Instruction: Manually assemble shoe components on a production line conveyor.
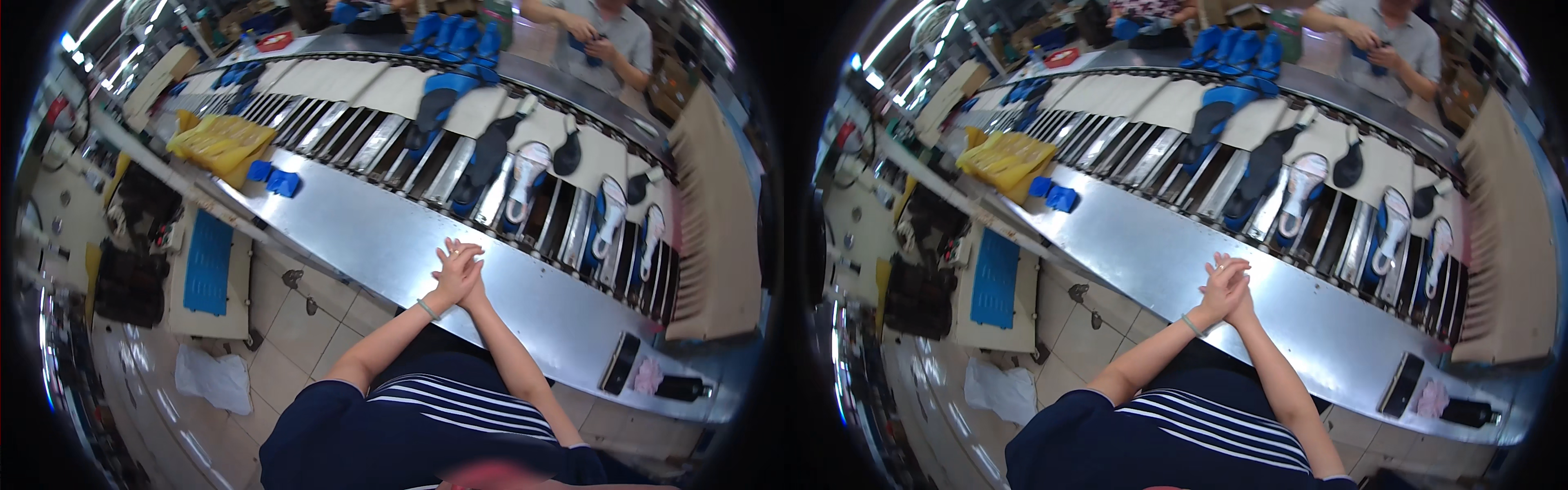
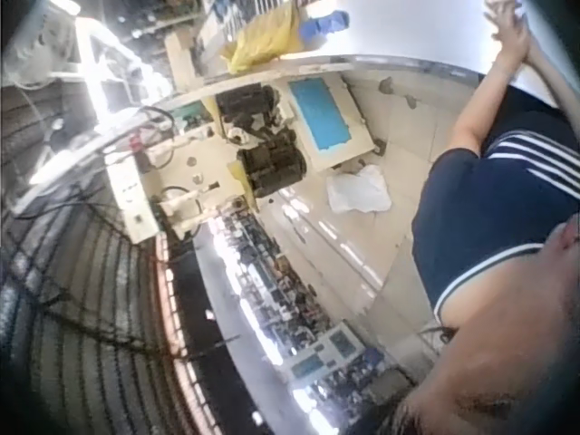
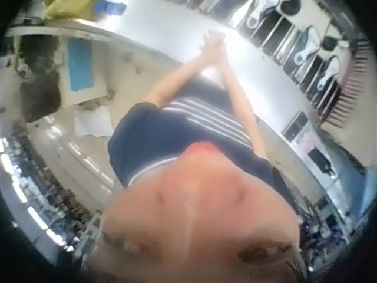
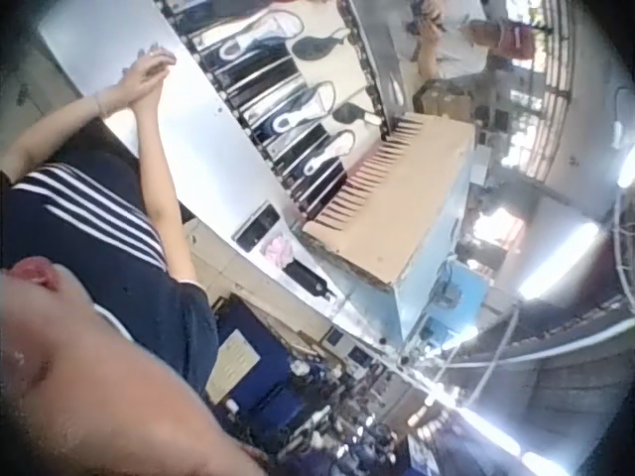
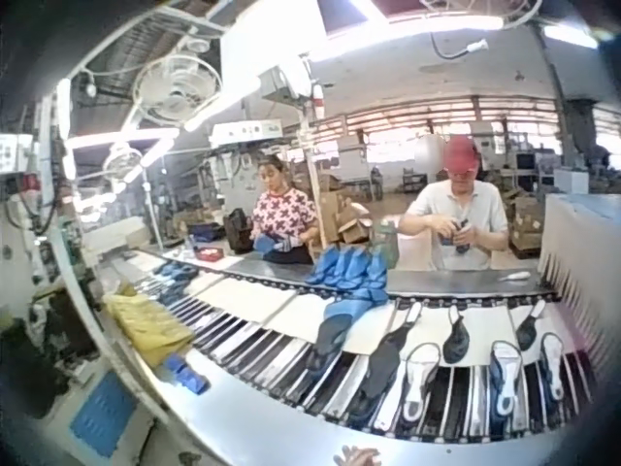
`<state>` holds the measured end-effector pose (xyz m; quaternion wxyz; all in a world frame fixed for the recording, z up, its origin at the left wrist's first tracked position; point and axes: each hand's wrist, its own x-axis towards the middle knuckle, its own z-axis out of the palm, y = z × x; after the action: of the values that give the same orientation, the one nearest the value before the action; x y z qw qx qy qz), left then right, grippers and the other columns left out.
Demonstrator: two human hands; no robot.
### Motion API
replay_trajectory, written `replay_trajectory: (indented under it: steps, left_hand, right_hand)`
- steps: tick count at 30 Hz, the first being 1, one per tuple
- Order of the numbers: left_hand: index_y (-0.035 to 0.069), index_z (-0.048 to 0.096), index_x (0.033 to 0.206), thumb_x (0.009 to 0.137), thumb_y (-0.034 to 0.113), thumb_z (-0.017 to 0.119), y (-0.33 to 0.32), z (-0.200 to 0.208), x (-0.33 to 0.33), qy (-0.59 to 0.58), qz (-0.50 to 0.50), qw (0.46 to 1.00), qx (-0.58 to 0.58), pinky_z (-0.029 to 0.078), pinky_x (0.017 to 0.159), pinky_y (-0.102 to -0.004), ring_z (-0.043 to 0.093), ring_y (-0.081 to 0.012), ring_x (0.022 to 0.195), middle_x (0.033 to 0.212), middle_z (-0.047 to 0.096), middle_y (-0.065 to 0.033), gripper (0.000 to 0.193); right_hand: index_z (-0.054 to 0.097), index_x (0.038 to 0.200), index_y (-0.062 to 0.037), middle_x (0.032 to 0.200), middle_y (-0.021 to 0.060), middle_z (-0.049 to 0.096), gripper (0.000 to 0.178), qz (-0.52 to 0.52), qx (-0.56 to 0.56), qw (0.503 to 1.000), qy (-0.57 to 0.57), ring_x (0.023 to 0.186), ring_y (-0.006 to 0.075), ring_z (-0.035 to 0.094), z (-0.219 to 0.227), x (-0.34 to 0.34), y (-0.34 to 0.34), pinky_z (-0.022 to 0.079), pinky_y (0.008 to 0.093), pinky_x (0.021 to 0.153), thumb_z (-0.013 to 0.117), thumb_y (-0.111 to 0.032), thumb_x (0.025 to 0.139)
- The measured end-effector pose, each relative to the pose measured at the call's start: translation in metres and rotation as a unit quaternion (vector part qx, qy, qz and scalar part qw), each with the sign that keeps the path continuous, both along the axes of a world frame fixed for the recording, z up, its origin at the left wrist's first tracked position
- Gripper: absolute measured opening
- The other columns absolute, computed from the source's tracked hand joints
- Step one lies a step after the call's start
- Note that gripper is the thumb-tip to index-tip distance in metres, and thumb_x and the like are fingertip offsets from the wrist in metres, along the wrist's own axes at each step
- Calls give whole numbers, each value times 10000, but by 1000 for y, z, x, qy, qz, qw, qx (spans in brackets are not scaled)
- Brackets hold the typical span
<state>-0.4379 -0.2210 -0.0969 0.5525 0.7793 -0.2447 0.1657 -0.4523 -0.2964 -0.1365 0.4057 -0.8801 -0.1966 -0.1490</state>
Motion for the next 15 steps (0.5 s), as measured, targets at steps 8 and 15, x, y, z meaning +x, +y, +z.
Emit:
replay_trajectory:
  steps: [8, 15]
  left_hand:
    - [-10, 397, 1436, 716, 153, 867, 6, -25, 105, 65, 166, 982, 68, 397, 1116, -448, 495, -408, 1293, 1412, 475, -237, 875]
    - [6, 401, 1426, 639, 156, 907, -6, -42, 158, 130, 114, 984, 43, 436, 1090, -429, 552, -415, 1256, 1317, 581, -244, 948]
  right_hand:
    - [632, 1315, -36, 1477, 176, 519, 416, -15, -23, 999, 45, 1437, 387, 391, 25, 0, -9, 289, 535, 1190, 664, -204, 935]
    - [632, 1333, -43, 1463, 178, 542, 403, -21, -22, 998, 52, 1419, 387, 419, 23, 0, -10, 312, 496, 1183, 643, -173, 951]
